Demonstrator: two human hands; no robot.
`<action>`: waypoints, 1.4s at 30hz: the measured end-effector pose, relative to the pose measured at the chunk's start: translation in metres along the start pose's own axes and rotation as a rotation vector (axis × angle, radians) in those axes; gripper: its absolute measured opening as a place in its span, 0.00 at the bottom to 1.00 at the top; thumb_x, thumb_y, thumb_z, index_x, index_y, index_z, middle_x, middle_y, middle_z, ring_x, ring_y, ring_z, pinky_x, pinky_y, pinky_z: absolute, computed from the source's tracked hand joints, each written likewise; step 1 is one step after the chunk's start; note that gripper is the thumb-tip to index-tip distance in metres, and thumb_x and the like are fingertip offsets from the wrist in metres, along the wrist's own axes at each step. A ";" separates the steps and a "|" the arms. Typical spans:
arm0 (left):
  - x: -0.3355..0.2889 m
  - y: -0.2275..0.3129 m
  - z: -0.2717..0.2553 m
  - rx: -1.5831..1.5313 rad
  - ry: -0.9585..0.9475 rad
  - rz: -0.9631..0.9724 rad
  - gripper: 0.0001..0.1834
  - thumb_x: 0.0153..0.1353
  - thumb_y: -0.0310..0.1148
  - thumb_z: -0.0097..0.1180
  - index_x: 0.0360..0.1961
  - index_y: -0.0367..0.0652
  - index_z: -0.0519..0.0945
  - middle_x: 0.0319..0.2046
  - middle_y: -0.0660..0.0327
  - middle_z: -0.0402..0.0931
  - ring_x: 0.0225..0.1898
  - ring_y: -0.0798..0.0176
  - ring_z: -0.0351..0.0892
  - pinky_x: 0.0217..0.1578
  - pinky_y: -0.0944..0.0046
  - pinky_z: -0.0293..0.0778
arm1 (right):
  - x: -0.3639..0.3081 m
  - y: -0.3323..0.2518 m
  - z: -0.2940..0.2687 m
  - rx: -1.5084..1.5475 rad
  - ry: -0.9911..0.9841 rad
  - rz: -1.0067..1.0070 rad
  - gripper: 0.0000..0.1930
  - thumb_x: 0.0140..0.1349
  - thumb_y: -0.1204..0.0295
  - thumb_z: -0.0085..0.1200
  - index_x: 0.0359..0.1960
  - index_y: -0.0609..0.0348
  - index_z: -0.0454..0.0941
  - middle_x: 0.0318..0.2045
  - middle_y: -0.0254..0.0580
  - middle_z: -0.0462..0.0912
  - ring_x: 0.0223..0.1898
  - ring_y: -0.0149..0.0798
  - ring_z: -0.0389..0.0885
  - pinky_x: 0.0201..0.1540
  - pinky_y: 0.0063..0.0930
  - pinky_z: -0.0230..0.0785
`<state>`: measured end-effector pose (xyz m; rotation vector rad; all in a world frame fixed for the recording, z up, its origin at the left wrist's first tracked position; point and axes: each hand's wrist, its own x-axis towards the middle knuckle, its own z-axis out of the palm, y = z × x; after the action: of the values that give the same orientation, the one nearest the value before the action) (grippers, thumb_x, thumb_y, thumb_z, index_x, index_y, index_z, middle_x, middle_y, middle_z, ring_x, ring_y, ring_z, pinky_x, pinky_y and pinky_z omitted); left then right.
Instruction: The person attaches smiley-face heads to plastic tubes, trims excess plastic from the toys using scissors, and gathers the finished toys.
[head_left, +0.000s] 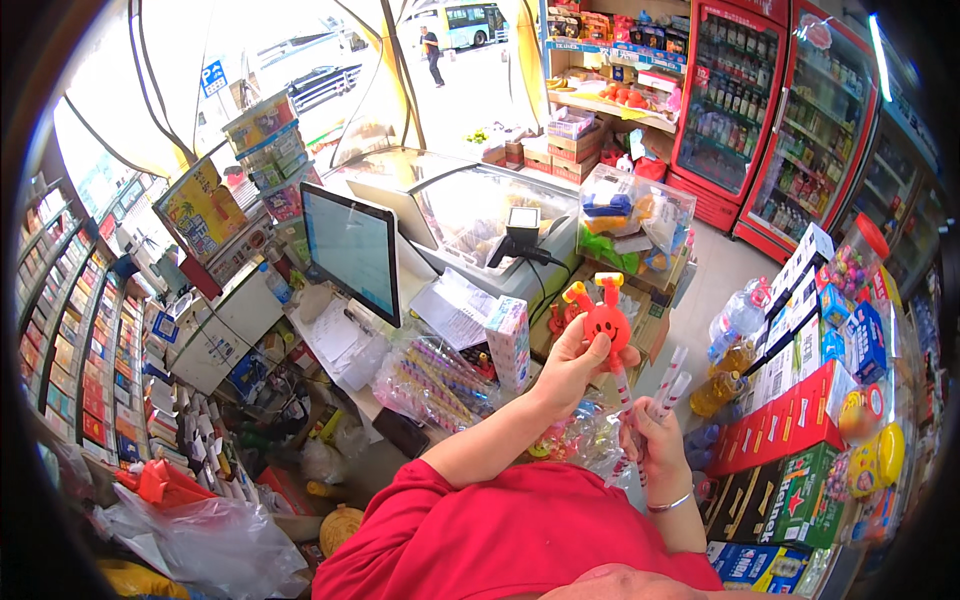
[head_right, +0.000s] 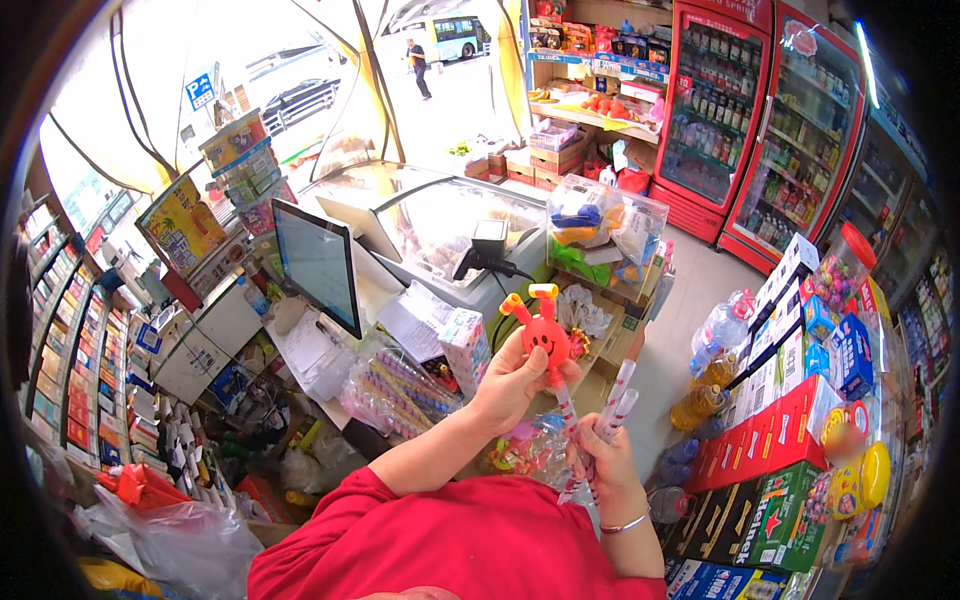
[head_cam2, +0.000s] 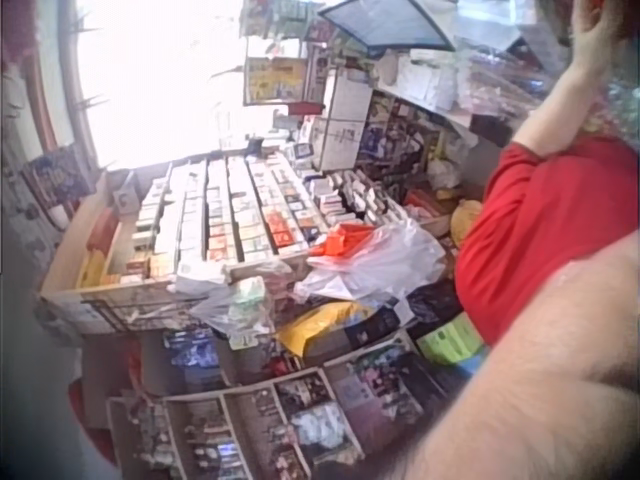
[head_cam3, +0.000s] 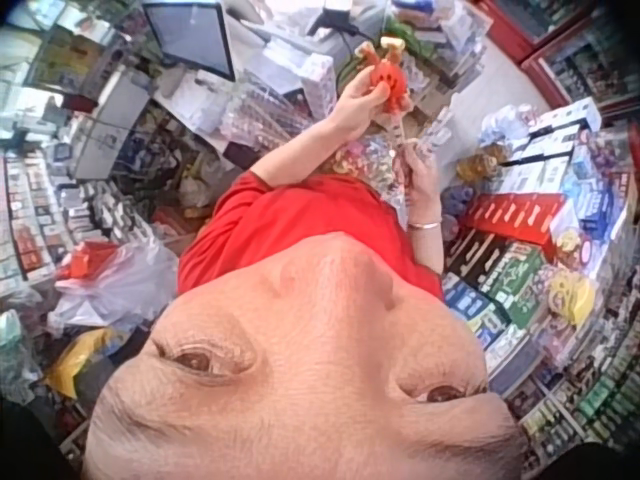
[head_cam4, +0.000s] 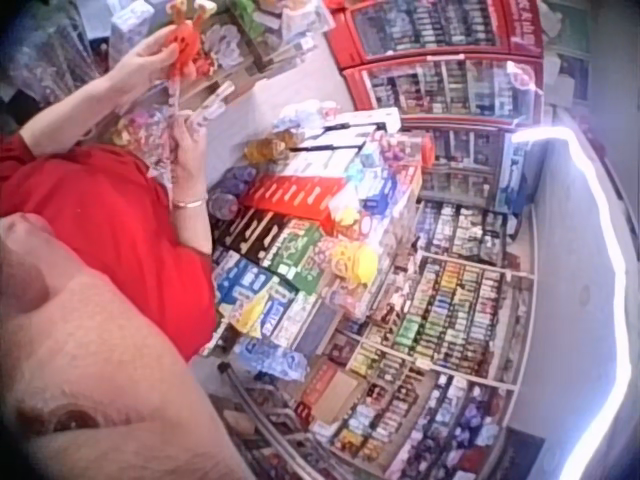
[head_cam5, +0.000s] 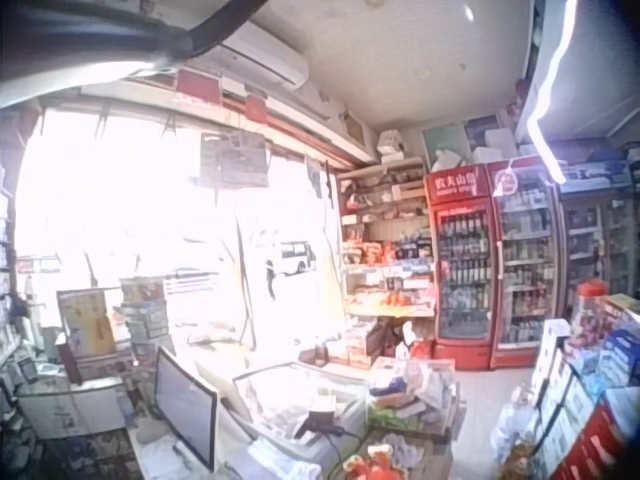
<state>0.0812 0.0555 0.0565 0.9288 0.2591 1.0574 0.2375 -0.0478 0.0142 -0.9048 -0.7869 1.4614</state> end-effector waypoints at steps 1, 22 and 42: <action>0.000 0.000 0.001 0.013 0.005 0.018 0.14 0.66 0.38 0.48 0.51 0.46 0.69 0.39 0.60 0.77 0.40 0.66 0.78 0.40 0.67 0.72 | 0.000 -0.002 0.001 0.035 -0.024 0.045 0.11 0.62 0.65 0.55 0.30 0.60 0.71 0.16 0.39 0.76 0.10 0.27 0.67 0.14 0.17 0.57; 0.002 -0.002 -0.006 0.024 0.147 -0.066 0.16 0.62 0.36 0.55 0.48 0.41 0.73 0.40 0.60 0.78 0.41 0.65 0.77 0.41 0.65 0.72 | 0.008 0.001 0.009 0.110 -0.101 0.030 0.10 0.60 0.69 0.56 0.39 0.62 0.74 0.28 0.38 0.78 0.21 0.26 0.74 0.19 0.16 0.63; 0.003 -0.013 -0.011 0.090 0.178 -0.006 0.16 0.62 0.35 0.55 0.48 0.40 0.73 0.40 0.57 0.78 0.42 0.62 0.78 0.44 0.62 0.72 | 0.011 0.010 0.017 -0.833 0.218 -0.542 0.12 0.51 0.74 0.62 0.34 0.64 0.74 0.21 0.38 0.75 0.22 0.26 0.73 0.24 0.22 0.63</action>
<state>0.0839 0.0617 0.0407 0.9145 0.4601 1.1323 0.2176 -0.0372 0.0123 -1.2997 -1.3799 0.5206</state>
